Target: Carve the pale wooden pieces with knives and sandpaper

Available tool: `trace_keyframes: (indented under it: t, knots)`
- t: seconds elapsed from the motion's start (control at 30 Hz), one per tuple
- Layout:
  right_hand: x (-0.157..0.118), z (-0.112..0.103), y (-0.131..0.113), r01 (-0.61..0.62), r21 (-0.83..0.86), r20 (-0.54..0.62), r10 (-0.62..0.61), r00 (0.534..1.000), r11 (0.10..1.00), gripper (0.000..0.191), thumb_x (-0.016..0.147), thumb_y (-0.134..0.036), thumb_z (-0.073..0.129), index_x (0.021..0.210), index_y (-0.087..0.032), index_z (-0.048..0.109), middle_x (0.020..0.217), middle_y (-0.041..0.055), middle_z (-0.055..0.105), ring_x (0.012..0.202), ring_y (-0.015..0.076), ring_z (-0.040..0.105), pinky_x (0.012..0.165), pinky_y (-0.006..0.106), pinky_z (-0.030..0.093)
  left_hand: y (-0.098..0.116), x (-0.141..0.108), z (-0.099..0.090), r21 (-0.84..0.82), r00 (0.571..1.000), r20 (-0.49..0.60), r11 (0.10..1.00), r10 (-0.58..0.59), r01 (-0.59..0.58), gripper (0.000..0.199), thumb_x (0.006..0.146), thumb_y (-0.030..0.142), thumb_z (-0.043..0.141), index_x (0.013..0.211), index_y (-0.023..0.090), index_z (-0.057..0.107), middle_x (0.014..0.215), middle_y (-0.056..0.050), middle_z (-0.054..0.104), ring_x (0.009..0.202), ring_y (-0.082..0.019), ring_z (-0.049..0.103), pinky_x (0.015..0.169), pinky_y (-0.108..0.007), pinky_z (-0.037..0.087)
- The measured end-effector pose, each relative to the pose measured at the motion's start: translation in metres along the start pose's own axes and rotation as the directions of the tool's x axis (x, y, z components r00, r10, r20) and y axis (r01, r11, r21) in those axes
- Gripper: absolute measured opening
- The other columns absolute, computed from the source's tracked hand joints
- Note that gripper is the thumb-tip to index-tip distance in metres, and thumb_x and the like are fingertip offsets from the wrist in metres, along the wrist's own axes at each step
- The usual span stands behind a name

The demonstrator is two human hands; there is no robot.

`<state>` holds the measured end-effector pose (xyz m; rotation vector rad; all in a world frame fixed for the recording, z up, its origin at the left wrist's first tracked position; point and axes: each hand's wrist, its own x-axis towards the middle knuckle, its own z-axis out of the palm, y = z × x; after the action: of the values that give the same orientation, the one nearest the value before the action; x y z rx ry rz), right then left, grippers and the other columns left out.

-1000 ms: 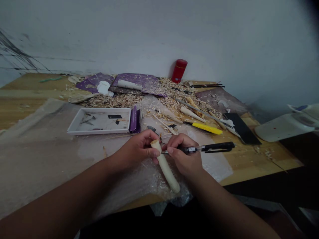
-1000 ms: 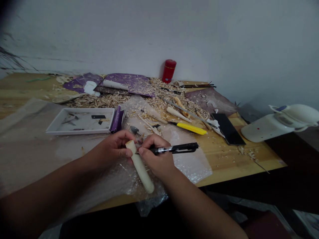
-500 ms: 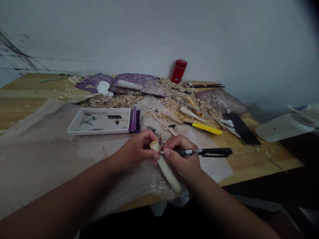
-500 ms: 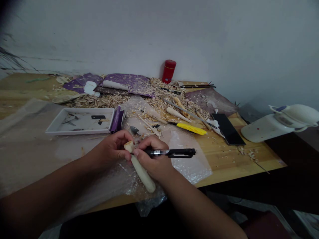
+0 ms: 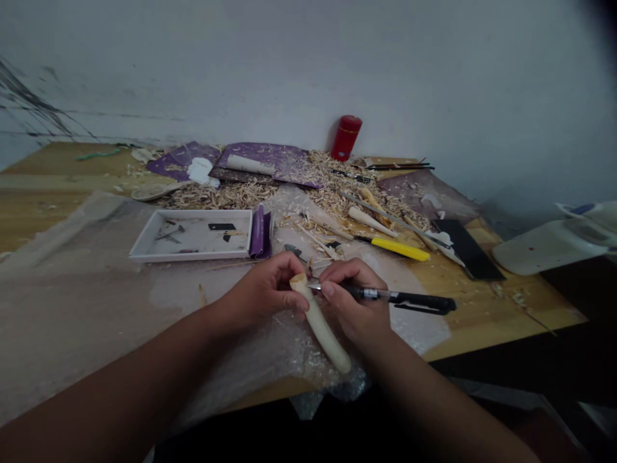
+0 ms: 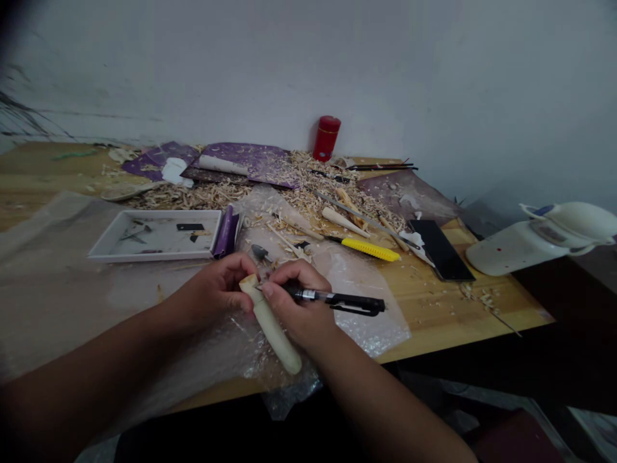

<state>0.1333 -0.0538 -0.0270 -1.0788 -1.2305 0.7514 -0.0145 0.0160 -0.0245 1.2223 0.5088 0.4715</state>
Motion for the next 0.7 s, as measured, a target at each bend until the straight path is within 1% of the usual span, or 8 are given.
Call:
trace_keyframes:
  t: [0.1, 0.2, 0.4, 0.5, 0.63, 0.7]
  knots:
    - [0.0006, 0.0, 0.0001, 0.002, 0.009, -0.024, -0.002, 1.0, 1.0, 0.004, 0.072, -0.022, 0.058, 0.071, -0.021, 0.054, 0.069, -0.0015, 0.055, 0.063, 0.0114, 0.052, 0.058, 0.027, 0.042, -0.0021, -0.0005, -0.0008, -0.017, 0.999, 0.036, 1.0, 0.008, -0.008, 0.025, 0.065, 0.01, 0.062, 0.078, 0.017, 0.042, 0.061, 0.005, 0.055, 0.056, -0.011, 0.057, 0.055, -0.025, 0.044]
    - [0.0009, 0.0004, 0.001, -0.006, 0.028, -0.053, 0.007, 0.999, 1.0, 0.004, 0.072, -0.021, 0.058, 0.071, -0.021, 0.053, 0.068, -0.0021, 0.054, 0.061, 0.0108, 0.051, 0.056, 0.026, 0.042, -0.004, -0.001, -0.0018, -0.03, 0.997, 0.072, 0.999, 0.02, -0.018, 0.024, 0.067, 0.011, 0.061, 0.083, 0.018, 0.043, 0.066, 0.004, 0.057, 0.06, -0.012, 0.058, 0.059, -0.027, 0.044]
    - [0.0014, 0.0003, 0.0032, -0.016, 0.067, -0.093, 0.022, 0.995, 0.998, 0.007, 0.072, -0.02, 0.057, 0.068, -0.021, 0.051, 0.065, -0.0026, 0.054, 0.059, 0.0103, 0.05, 0.054, 0.025, 0.041, -0.0028, -0.0016, -0.0022, -0.023, 0.994, 0.105, 0.999, 0.035, -0.032, 0.024, 0.07, 0.014, 0.059, 0.089, 0.018, 0.044, 0.073, 0.001, 0.058, 0.065, -0.013, 0.058, 0.063, -0.028, 0.044]
    - [0.0009, 0.0001, 0.0019, -0.015, 0.063, -0.082, 0.02, 0.996, 0.998, 0.007, 0.072, -0.02, 0.057, 0.069, -0.02, 0.052, 0.065, -0.0024, 0.054, 0.059, 0.0103, 0.05, 0.054, 0.025, 0.041, -0.001, -0.002, -0.0014, -0.019, 0.993, 0.11, 0.999, 0.034, -0.032, 0.024, 0.071, 0.014, 0.059, 0.09, 0.018, 0.045, 0.074, 0.001, 0.058, 0.066, -0.012, 0.058, 0.064, -0.028, 0.044]
    - [-0.0002, 0.0001, 0.0, -0.022, 0.072, -0.036, 0.024, 0.999, 0.997, 0.005, 0.071, -0.02, 0.058, 0.07, -0.02, 0.053, 0.066, -0.0026, 0.055, 0.059, 0.0098, 0.051, 0.053, 0.024, 0.041, 0.0001, -0.002, -0.001, -0.009, 0.994, 0.102, 0.999, 0.033, -0.032, 0.022, 0.071, 0.014, 0.058, 0.089, 0.018, 0.045, 0.073, 0.002, 0.057, 0.067, -0.012, 0.057, 0.063, -0.026, 0.043]
    - [0.0, -0.0001, 0.0002, -0.034, 0.074, -0.036, 0.037, 0.999, 0.997, 0.006, 0.071, -0.02, 0.059, 0.07, -0.02, 0.053, 0.066, -0.0029, 0.055, 0.058, 0.0097, 0.051, 0.052, 0.023, 0.041, -0.0002, -0.0018, -0.0013, -0.005, 0.994, 0.106, 1.0, 0.03, -0.029, 0.022, 0.071, 0.014, 0.058, 0.089, 0.017, 0.045, 0.074, 0.002, 0.058, 0.067, -0.012, 0.057, 0.063, -0.026, 0.043]
